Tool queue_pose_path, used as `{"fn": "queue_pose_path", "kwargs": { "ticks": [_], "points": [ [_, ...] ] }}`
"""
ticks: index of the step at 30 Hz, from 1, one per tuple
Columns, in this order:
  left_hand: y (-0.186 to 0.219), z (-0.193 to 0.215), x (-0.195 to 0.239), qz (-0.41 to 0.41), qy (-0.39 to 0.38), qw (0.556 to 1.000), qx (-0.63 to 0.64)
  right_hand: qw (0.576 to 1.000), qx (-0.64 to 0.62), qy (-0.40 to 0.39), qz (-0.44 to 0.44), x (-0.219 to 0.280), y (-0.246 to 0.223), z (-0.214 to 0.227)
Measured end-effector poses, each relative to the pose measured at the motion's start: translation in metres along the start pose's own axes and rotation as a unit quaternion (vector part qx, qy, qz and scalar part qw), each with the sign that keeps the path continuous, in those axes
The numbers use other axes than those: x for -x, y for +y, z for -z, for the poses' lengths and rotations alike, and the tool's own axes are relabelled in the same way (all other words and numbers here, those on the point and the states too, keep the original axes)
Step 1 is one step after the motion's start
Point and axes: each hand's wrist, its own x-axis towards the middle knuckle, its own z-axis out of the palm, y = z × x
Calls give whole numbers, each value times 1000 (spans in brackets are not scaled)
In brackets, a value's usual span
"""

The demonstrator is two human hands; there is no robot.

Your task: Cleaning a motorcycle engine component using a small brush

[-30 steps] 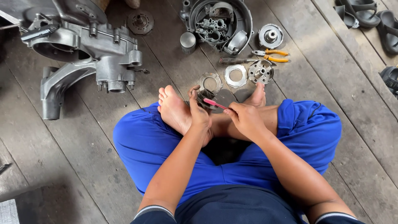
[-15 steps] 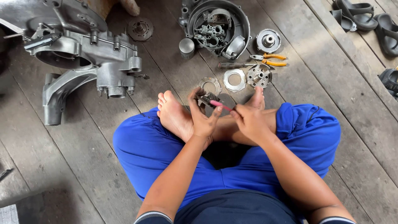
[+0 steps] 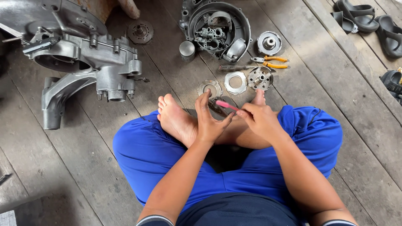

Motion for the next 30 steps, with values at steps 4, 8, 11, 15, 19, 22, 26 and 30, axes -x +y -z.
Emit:
{"fn": "queue_pose_path", "kwargs": {
  "ticks": [4, 8, 11, 15, 19, 22, 26, 30],
  "points": [
    [-3, -5, 3, -19, 5, 1000, -14, 995, 21, 67, -67, 5, 76, -39],
    [-10, -11, 12, -102, -7, 994, -35, 981, -178, -7, -78, 4, 65, -56],
    [-10, -12, 11, -131, -25, 991, -32, 953, -276, -43, -119, 1, 54, -72],
    [11, -3, 0, -61, -57, 995, 48, 937, -312, 42, -152, 1, 29, -57],
    [1, 7, -2, 228, -234, 890, 318, 976, -150, 157, -21, -1, -3, -25],
    [-13, -3, 9, 334, -182, 783, 493, 984, -75, 156, 33, -4, -1, -34],
    [-62, -24, 41, 395, -48, 771, 497, 991, -88, 77, 58, 1, -8, -30],
    [-28, -7, 12, 411, -28, 717, 562, 989, -121, 84, 14, 9, 35, -32]
  ]
}}
